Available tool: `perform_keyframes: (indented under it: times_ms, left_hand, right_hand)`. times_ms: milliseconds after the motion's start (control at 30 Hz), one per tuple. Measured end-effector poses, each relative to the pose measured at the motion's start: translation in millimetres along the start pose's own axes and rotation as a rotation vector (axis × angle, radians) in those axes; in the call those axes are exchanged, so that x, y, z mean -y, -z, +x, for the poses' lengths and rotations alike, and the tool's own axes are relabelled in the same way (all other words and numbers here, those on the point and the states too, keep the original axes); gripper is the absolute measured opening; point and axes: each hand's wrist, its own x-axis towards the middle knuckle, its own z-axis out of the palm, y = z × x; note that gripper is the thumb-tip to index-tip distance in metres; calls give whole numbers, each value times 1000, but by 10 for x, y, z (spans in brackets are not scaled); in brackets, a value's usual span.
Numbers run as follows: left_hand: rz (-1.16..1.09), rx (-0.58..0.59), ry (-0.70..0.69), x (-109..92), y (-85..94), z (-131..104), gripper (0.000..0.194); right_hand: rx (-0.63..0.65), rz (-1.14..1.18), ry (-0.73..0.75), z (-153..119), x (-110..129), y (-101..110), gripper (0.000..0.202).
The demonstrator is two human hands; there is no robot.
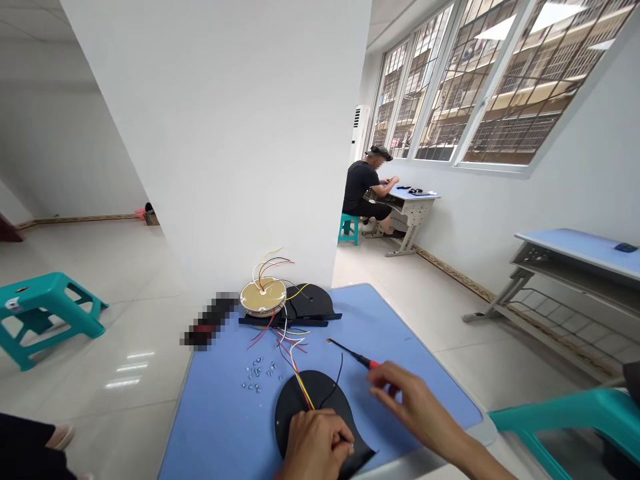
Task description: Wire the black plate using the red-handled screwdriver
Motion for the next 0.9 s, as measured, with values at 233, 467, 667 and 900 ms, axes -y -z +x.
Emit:
perform_keyframes:
  times_ms: [233,467,667,900]
  left_hand:
    - [-19,-18,-41,74,-43,-14,28]
    - [-11,78,-4,32,32,-9,27]
    - [15,203,98,-53,123,36,23]
    - [47,223,98,-98,180,52,25]
  right_hand:
    - [-352,-330,167,74,-465,44,24]
    - [-381,-107,167,-298,44,485,30]
    - [-294,-147,399,-568,574,569,27]
    - [-233,-336,617,-367,780,253,29]
